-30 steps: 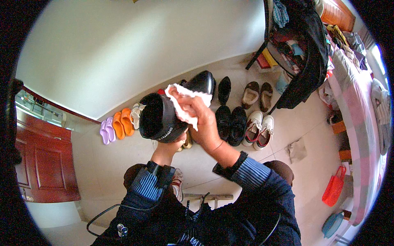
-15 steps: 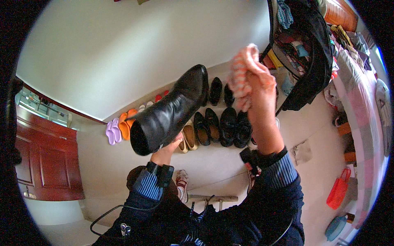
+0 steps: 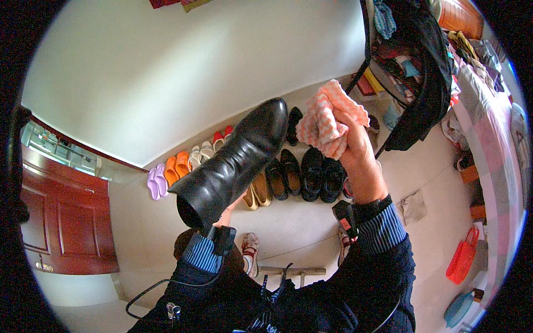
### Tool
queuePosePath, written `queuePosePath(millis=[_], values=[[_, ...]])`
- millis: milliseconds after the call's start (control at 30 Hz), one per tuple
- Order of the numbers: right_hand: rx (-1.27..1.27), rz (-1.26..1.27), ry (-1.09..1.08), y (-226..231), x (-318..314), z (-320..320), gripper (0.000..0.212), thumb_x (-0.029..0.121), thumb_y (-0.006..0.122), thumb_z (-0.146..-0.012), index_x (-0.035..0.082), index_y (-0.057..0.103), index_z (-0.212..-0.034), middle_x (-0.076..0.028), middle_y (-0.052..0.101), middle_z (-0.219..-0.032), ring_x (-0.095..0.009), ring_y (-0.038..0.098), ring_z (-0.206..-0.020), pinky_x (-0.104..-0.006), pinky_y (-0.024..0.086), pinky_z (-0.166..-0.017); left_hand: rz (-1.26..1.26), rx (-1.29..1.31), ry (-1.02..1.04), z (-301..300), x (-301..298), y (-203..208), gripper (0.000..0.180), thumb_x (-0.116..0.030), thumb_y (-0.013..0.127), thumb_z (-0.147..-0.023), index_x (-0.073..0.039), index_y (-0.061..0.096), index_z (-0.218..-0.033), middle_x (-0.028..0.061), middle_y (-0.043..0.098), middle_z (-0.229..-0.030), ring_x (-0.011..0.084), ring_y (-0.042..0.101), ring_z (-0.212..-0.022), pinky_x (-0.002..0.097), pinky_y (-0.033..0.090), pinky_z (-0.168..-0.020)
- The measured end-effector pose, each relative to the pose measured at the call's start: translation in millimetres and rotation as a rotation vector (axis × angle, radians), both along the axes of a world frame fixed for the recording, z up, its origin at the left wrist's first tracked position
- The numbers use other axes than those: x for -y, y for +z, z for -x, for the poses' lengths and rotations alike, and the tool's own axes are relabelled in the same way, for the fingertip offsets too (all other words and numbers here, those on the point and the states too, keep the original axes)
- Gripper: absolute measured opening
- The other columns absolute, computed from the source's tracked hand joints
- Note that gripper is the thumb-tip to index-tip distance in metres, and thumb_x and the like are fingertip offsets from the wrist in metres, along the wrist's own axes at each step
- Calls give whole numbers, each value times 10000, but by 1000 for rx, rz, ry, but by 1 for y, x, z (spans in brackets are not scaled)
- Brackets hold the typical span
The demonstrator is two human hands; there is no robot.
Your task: The person sits on the floor and wipes a black boot with a patterned cloth. They rotate the boot to clean different sides and then place it back among other shoes on the floor.
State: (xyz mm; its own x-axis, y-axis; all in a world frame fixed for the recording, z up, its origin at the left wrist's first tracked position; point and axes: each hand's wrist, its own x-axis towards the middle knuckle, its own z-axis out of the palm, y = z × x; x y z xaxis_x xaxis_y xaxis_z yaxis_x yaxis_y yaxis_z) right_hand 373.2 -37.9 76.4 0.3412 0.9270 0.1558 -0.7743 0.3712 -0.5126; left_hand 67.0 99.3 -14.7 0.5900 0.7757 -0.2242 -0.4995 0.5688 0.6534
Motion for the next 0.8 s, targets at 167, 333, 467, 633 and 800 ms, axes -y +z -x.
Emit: queuePosePath(millis=[167,333,467,633,800], values=[[-49,287,-272,-17,-2,3,211,169,563,-1035,7,655,-1135,-45,700,-1017,-116,691,-862,-254,576,-718,-315,-190,-224,-3,1,34,528,-429,577,-1024,-53,506,-1388,164,629,-1282,272,630,-1149,441,474,-1069],[-17,227,-416,-10,0,12,259,139,578,-1023,-41,639,-1199,-85,705,-1088,-161,703,-959,-287,577,-854,127,-193,-65,-22,-12,36,533,-530,439,-1059,-44,634,-960,122,727,-945,201,700,-788,343,583,-783],[576,343,-880,4,5,24,284,191,568,-1036,-1,640,-1232,-106,693,-1058,-178,689,-932,-292,558,-864,-47,-203,-124,-20,-23,21,557,-516,392,-1081,-61,615,-849,109,719,-907,186,685,-817,314,561,-803],[1213,295,-739,7,6,58,233,242,647,-966,72,662,-1125,-45,686,-1002,-196,675,-942,-318,552,-822,-74,-200,-238,-20,-23,13,538,-509,382,-1086,-66,594,-864,97,703,-917,180,667,-821,297,543,-832],[1425,74,-624,10,-7,101,312,95,729,-820,81,683,-1129,-108,719,-1094,-311,703,-1038,-376,560,-909,211,-93,-268,-29,-8,24,550,-509,438,-1053,-2,635,-1136,140,714,-1028,231,703,-922,367,574,-923]])
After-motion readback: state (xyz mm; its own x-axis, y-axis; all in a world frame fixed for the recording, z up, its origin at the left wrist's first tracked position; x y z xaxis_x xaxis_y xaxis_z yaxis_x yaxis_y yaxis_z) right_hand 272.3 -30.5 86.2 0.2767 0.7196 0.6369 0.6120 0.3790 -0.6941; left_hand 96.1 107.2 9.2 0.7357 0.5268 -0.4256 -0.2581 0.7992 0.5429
